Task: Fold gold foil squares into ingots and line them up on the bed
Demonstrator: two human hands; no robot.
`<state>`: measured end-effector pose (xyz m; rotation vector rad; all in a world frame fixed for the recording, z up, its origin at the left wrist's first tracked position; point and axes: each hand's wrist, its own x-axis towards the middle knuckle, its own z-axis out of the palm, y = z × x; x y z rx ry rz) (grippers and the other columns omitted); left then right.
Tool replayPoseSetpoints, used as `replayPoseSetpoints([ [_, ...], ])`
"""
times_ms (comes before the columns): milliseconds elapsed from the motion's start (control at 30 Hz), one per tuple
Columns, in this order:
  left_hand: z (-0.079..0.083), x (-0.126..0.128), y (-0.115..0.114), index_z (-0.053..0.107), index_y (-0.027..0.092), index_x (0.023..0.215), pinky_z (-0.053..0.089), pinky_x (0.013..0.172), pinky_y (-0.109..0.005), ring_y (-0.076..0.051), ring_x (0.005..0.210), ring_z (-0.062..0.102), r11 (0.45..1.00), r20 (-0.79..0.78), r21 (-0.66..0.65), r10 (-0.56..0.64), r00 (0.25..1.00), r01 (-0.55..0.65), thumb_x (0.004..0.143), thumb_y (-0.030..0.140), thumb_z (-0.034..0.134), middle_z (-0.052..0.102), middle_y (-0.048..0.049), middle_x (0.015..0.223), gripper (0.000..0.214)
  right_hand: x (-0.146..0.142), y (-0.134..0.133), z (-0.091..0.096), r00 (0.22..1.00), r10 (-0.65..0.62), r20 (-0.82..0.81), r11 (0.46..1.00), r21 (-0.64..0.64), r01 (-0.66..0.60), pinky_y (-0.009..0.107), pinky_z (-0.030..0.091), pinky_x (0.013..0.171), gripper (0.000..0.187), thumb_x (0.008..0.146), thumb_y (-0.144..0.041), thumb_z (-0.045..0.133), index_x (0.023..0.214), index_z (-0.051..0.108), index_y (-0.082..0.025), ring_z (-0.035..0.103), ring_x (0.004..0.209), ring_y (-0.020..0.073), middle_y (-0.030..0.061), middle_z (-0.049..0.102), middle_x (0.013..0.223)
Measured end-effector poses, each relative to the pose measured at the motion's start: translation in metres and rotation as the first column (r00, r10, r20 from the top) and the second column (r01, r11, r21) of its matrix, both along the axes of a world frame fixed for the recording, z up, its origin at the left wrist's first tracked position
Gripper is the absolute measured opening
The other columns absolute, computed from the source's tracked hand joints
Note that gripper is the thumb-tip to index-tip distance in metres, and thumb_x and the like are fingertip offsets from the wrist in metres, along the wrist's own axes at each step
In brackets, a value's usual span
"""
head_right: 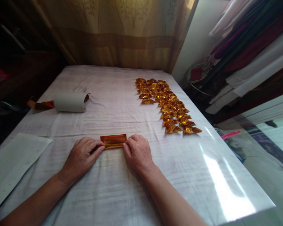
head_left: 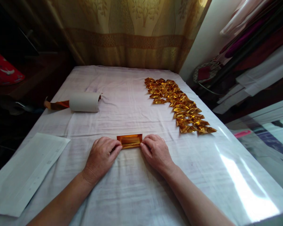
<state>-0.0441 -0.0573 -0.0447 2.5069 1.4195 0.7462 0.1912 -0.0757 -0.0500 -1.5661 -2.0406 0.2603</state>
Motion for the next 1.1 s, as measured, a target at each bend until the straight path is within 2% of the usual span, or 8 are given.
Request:
replayPoseSetpoints([
  [167, 0.001, 0.003, 0.0, 0.067, 0.021, 0.085, 0.042, 0.076, -0.036, -0.021, 0.081, 0.062, 0.999, -0.027, 0.021, 0.037, 0.999, -0.036, 0.095, 0.033, 0.053, 0.071, -0.0021, 0.082, 0.021, -0.003, 0.001, -0.002, 0.997, -0.069, 0.023, 0.998, 0.014, 0.068, 0.032, 0.042, 0.075, 0.016, 0.089, -0.024, 0.061, 0.074, 0.065, -0.021, 0.06, 0.081, 0.0195, 0.0038, 0.067, 0.083],
  [400, 0.001, 0.003, -0.001, 0.069, 0.021, 0.093, 0.046, 0.079, -0.038, -0.022, 0.084, 0.062, 0.999, -0.064, 0.018, 0.04, 0.997, -0.039, 0.095, 0.03, 0.053, 0.071, -0.0035, 0.088, 0.018, -0.007, 0.001, -0.003, 0.993, -0.118, 0.021, 0.993, 0.003, 0.118, 0.031, 0.04, 0.074, 0.016, 0.088, -0.025, 0.062, 0.073, 0.064, -0.021, 0.059, 0.08, 0.0194, 0.0033, 0.066, 0.081],
  [533, 0.005, 0.007, -0.007, 0.069, 0.021, 0.108, 0.049, 0.085, -0.041, -0.024, 0.097, 0.061, 0.984, -0.083, 0.179, 0.034, 0.996, -0.018, 0.096, 0.023, 0.052, 0.069, -0.0089, 0.106, 0.022, -0.008, 0.001, -0.002, 0.99, -0.139, 0.032, 0.99, 0.017, 0.139, 0.031, 0.039, 0.073, 0.015, 0.087, -0.025, 0.064, 0.072, 0.063, -0.021, 0.059, 0.079, 0.0194, 0.0028, 0.066, 0.081],
  [633, 0.01, 0.016, -0.018, 0.068, 0.022, 0.115, 0.047, 0.098, -0.042, -0.024, 0.112, 0.059, 0.948, -0.105, 0.303, -0.069, 0.992, 0.098, 0.095, 0.016, 0.051, 0.069, -0.008, 0.116, 0.026, -0.008, 0.001, -0.003, 0.989, -0.14, 0.038, 0.99, 0.019, 0.139, 0.031, 0.039, 0.073, 0.017, 0.088, -0.026, 0.062, 0.072, 0.062, -0.021, 0.058, 0.078, 0.0189, 0.0029, 0.065, 0.081],
  [733, 0.01, 0.024, -0.027, 0.066, 0.017, 0.121, 0.044, 0.106, -0.041, -0.023, 0.118, 0.058, 0.935, -0.125, 0.274, -0.196, 0.973, 0.224, 0.097, 0.02, 0.051, 0.071, -0.0065, 0.12, 0.028, -0.008, 0.001, -0.003, 0.989, -0.14, 0.042, 0.99, 0.027, 0.139, 0.031, 0.038, 0.073, 0.018, 0.089, -0.026, 0.061, 0.071, 0.061, -0.021, 0.057, 0.078, 0.0188, 0.0031, 0.065, 0.081],
  [800, 0.007, 0.027, -0.03, 0.064, 0.014, 0.124, 0.043, 0.108, -0.042, -0.023, 0.121, 0.057, 0.934, -0.15, 0.247, -0.226, 0.963, 0.258, 0.098, 0.023, 0.048, 0.07, -0.0078, 0.124, 0.031, -0.008, 0.001, -0.003, 0.989, -0.14, 0.041, 0.99, 0.029, 0.139, 0.031, 0.038, 0.073, 0.018, 0.089, -0.026, 0.06, 0.072, 0.061, -0.021, 0.057, 0.078, 0.0189, 0.003, 0.065, 0.08],
  [900, 0.003, 0.027, -0.031, 0.063, 0.011, 0.125, 0.045, 0.107, -0.042, -0.024, 0.123, 0.057, 0.938, -0.167, 0.225, -0.229, 0.959, 0.263, 0.099, 0.025, 0.046, 0.068, -0.0095, 0.127, 0.034, -0.009, 0.001, -0.003, 0.99, -0.14, 0.033, 0.99, 0.023, 0.14, 0.032, 0.038, 0.074, 0.018, 0.089, -0.026, 0.061, 0.072, 0.061, -0.021, 0.057, 0.079, 0.0191, 0.003, 0.065, 0.081],
  [1100, -0.003, 0.024, -0.03, 0.059, 0.014, 0.131, 0.045, 0.109, -0.042, -0.024, 0.127, 0.055, 0.951, -0.168, 0.163, -0.237, 0.957, 0.264, 0.1, 0.028, 0.044, 0.065, -0.0101, 0.132, 0.038, -0.008, 0.001, -0.004, 0.989, -0.146, 0.012, 0.989, 0.008, 0.146, 0.032, 0.039, 0.074, 0.012, 0.086, -0.024, 0.063, 0.075, 0.061, -0.021, 0.058, 0.08, 0.0197, 0.0027, 0.065, 0.083],
])
